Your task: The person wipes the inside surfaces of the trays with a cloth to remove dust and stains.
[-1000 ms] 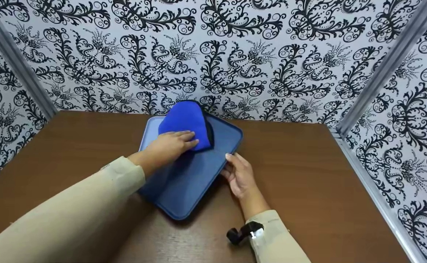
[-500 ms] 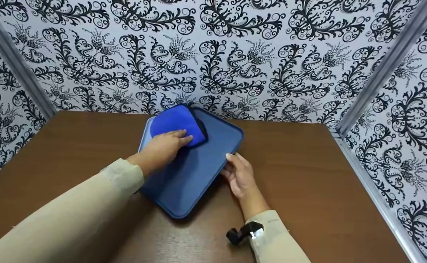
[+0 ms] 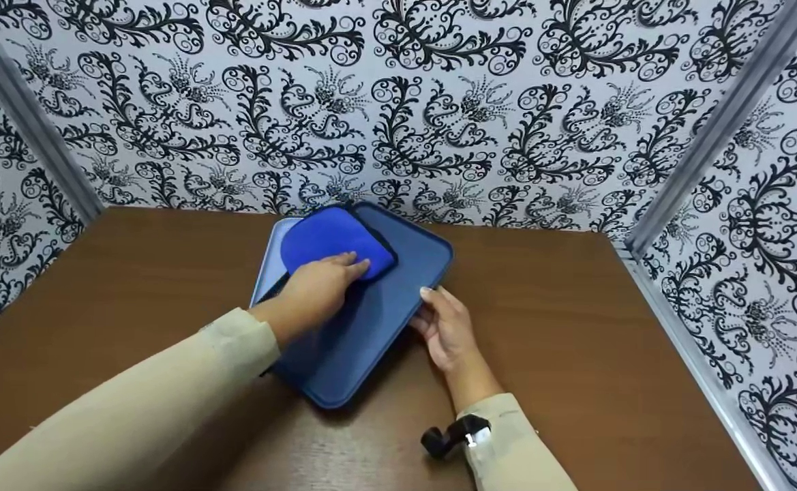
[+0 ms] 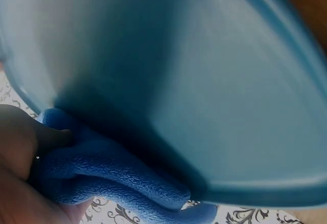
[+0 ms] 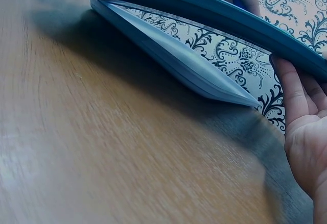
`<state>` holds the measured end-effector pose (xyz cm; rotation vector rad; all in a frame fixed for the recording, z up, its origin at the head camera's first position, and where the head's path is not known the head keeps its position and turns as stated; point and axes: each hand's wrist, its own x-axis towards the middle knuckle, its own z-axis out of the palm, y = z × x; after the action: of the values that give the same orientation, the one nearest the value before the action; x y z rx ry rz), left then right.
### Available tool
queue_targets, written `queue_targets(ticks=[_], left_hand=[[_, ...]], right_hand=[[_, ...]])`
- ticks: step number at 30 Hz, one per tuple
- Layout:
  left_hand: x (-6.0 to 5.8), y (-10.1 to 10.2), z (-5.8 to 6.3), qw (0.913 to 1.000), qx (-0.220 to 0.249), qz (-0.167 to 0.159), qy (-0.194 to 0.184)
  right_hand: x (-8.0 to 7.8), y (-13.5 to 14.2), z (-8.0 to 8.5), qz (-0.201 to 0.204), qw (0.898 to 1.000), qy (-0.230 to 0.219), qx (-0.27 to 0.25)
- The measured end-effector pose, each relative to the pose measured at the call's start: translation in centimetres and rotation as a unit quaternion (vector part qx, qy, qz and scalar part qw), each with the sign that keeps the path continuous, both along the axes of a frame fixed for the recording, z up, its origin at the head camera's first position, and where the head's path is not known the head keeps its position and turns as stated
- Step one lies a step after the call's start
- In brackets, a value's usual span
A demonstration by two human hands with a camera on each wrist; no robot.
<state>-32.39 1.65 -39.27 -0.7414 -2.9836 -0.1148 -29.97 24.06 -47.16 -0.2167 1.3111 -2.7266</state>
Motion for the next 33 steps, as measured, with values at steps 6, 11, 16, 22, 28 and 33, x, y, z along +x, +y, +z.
queue_targets(ticks=[6, 11, 16, 22, 28, 33], left_hand=[[0.8, 0.9, -0.2, 0.9999, -0.008, -0.008, -0.003], [1.4, 1.6, -0.3, 0.9997, -0.018, -0.015, 0.004], [2.2, 2.4, -0.2, 0.9994, -0.028, -0.020, 0.003], [3.1, 3.1, -0.3, 0.9986, -0.034, -0.036, 0.021], [3.9, 3.5, -0.3, 0.9963, -0.054, -0.057, 0.035], [4.1, 3.3, -0.2, 0.9938, -0.079, -0.071, 0.035]], right_hand=[[0.0, 0.0, 0.0, -0.004, 1.000, -0.006, 0.002], [-0.1, 0.0, 0.0, -0.005, 1.000, -0.013, -0.002], [-0.2, 0.1, 0.0, -0.009, 1.000, -0.016, -0.001], [-0.3, 0.1, 0.0, -0.015, 1.000, -0.021, 0.000], [-0.5, 0.1, -0.1, -0.033, 0.999, -0.034, 0.002], [-0.5, 0.1, 0.0, -0.041, 0.998, -0.039, 0.003]])
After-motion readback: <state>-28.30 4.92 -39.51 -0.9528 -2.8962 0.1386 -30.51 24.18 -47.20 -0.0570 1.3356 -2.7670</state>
